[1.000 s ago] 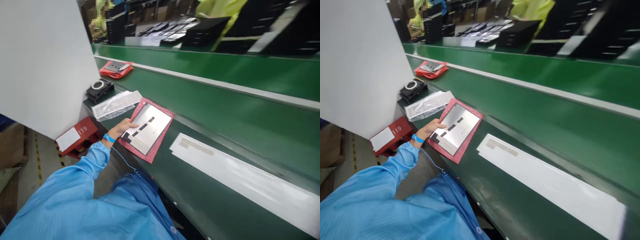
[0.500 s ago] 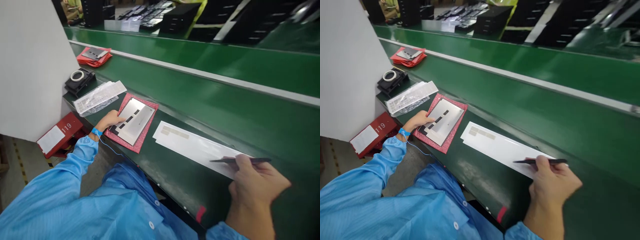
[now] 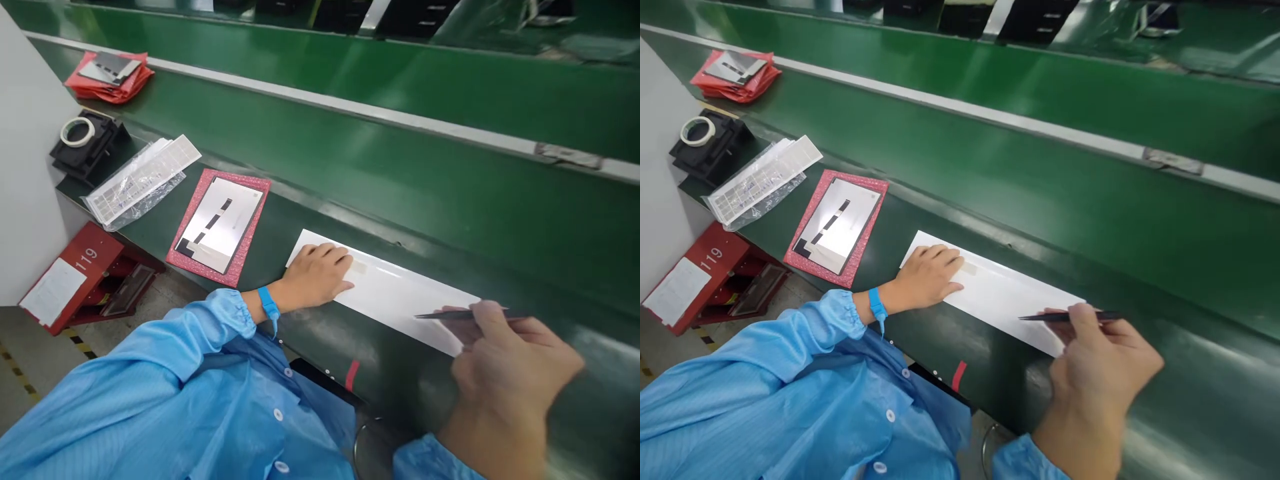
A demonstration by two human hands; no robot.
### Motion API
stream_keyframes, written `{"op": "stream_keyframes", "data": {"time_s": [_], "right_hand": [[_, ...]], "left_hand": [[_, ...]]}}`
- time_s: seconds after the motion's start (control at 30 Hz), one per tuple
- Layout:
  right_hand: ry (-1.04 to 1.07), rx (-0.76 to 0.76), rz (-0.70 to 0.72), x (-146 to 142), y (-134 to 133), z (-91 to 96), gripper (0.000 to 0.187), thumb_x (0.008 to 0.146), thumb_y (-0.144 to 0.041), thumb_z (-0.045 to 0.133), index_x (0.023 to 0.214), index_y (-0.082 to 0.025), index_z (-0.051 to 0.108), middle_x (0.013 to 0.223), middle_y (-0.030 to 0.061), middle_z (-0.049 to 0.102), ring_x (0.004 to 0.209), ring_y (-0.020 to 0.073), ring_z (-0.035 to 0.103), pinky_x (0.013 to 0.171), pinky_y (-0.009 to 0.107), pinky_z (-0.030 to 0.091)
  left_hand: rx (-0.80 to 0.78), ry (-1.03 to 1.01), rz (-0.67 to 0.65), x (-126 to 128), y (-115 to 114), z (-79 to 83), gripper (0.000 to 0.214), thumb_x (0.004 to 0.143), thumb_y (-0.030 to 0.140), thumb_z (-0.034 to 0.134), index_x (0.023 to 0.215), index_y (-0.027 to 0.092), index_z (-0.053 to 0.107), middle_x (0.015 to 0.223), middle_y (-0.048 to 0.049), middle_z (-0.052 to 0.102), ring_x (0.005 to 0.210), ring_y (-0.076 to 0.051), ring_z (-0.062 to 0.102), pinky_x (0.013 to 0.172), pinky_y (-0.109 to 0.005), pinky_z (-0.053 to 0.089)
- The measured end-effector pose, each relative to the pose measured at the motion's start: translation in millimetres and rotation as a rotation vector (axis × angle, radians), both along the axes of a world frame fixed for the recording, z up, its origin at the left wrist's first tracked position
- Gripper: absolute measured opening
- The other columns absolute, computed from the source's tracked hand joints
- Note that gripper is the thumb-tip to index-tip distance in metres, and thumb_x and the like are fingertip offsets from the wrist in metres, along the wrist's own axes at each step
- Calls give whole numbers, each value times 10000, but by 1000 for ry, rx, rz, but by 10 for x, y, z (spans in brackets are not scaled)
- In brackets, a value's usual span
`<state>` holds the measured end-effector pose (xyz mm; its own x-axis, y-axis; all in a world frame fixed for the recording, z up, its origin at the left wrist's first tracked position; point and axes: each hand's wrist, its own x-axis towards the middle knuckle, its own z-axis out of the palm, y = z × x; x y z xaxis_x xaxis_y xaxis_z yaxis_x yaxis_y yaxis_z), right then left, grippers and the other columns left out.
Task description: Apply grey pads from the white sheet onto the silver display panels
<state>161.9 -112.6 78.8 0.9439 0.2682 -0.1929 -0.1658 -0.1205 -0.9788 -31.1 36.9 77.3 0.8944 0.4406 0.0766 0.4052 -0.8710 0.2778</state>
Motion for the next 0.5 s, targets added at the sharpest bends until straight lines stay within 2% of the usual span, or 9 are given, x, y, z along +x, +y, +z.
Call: {"op": "stream_keyframes", "data": {"time_s": [0.13,0.27,0.37,0.5], "right_hand": [[-60,126,162,-53,447,68,545,518,-481,859,814,-123,576,757,127,621,632,248,656,632,393,655],[-103,158,286,-114,820,-124,581,634,-580,815,896,-127,563,798,118,640,620,241,651,581,391,642],[-170,139,289,-130,843,-254,501,699,-546,750,917,-143,548,787,95,639,604,230,641,557,355,626],[-226,148,284,-121,756,-257,404,712,-464,708,915,-159,538,750,73,625,597,241,639,537,358,613]], "left_hand": [[-40,0,18,-32,68,-39,476,1087,497,659,1430,167,651,1591,-106,636,1433,-276,562,1130,-430,454],[-66,6,25,-66,48,26,461,1088,474,654,1451,190,651,1604,-92,625,1450,-276,546,1157,-429,434],[-85,0,23,-47,14,37,468,1088,460,656,1476,198,649,1628,-81,609,1472,-276,529,1163,-424,429],[-78,-20,23,-36,-12,39,481,1087,449,657,1495,193,650,1633,-91,603,1479,-283,523,1156,-417,430]]}}
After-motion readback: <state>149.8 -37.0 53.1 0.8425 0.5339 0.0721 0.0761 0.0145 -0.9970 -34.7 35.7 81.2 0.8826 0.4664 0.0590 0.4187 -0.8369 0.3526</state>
